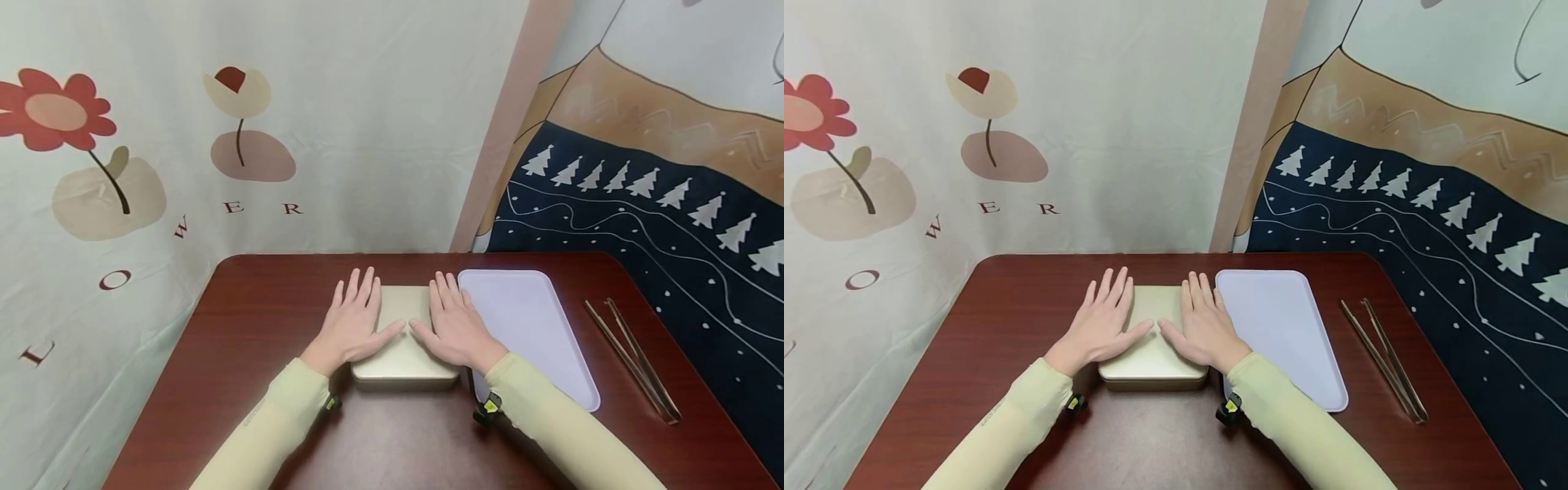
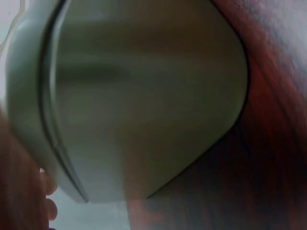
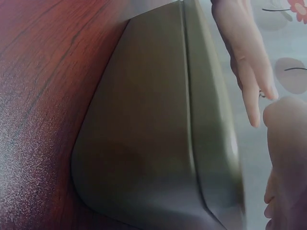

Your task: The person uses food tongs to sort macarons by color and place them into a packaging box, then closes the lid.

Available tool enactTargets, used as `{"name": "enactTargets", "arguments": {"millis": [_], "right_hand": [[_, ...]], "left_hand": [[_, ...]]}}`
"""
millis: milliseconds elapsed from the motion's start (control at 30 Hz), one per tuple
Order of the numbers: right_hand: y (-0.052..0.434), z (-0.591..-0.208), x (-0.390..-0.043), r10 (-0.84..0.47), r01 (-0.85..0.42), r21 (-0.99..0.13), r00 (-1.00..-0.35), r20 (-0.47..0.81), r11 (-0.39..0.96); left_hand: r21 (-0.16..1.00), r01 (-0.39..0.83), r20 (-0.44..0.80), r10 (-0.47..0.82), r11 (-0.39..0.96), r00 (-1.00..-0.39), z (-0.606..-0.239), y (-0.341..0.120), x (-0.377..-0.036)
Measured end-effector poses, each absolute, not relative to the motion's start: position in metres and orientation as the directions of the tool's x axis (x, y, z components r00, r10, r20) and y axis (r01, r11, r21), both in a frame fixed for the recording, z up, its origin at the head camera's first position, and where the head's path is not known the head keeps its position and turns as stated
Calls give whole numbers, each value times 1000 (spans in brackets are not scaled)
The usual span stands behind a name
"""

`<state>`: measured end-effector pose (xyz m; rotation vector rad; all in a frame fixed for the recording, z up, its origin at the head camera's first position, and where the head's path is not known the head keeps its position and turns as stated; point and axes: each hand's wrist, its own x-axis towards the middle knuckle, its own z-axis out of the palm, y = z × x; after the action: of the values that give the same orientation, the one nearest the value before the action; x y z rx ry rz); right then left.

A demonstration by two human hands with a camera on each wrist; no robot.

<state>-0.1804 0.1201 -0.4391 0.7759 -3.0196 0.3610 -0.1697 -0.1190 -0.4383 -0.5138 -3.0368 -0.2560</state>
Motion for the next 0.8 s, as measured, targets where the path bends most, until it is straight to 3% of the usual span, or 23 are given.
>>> {"name": "enactTargets", "arguments": {"millis": [200, 800], "right_hand": [[113, -448, -182, -506, -499, -189, -862, 8, 846], [113, -449, -179, -484, -476, -203, -875, 14, 855]], "left_hand": [[163, 328, 50, 324, 931, -945, -448, -113, -169], [163, 332, 52, 327, 929, -943, -447, -111, -162]]}}
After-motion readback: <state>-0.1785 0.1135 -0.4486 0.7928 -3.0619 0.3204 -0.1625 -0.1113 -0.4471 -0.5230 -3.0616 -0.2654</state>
